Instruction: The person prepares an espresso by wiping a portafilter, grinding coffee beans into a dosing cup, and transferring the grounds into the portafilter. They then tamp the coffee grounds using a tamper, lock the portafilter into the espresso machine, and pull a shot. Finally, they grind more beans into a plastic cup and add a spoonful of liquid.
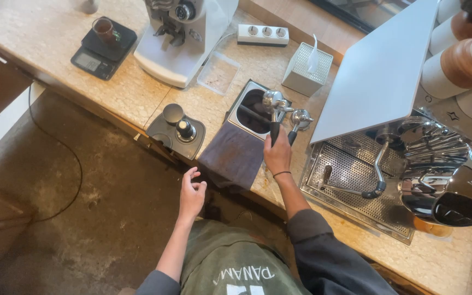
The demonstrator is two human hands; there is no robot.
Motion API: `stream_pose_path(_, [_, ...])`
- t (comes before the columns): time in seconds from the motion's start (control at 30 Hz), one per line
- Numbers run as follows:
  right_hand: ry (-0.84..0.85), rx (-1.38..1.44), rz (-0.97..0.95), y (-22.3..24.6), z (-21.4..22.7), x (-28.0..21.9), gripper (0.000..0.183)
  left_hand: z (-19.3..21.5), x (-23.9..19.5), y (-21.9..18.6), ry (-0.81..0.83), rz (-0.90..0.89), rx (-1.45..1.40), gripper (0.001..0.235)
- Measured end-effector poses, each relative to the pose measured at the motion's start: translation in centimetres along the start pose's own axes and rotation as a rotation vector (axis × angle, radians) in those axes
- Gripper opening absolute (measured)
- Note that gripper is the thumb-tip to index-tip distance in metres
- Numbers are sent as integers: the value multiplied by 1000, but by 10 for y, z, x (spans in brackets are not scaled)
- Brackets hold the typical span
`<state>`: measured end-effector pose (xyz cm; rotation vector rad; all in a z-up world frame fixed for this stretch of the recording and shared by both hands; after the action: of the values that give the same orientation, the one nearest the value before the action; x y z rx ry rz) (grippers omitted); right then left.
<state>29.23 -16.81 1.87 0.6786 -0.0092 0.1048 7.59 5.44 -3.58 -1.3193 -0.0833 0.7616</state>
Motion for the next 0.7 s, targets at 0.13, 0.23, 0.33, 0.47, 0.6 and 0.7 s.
stream_pose_path(0.13, [154,-436,-18,-28,-49,27,50,-17,42,36,112,77,122,65])
stream_pose_path(0.23, [113,-351,-96,-8,-23,38,48,-38,67,69,237,139,214,80])
stream_pose_path(0.33, [-55,-224,-14,34,17,34,46,-37,73,73,231,123,156,82])
stream_pose_path(0.47, [-110,-222,-35,53,40,22,45,-31,77,67,284,-12,225,53])
stream_pose_path(0.6, [3,-308,-87,48,21,-6,46,-33,96,121,361,-40,31,31])
stream_pose_path(0.7, [183,-491,-156,5,-24,-19,47,-25,98,134,369,-53,-127,36])
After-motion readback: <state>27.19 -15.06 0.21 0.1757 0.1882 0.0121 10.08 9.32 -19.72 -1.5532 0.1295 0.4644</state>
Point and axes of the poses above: each hand's wrist, its own x-axis towards the middle knuckle, its own z-axis out of the back of the hand, y = z × x, the point moved 10 cm from there along x, towards the middle knuckle
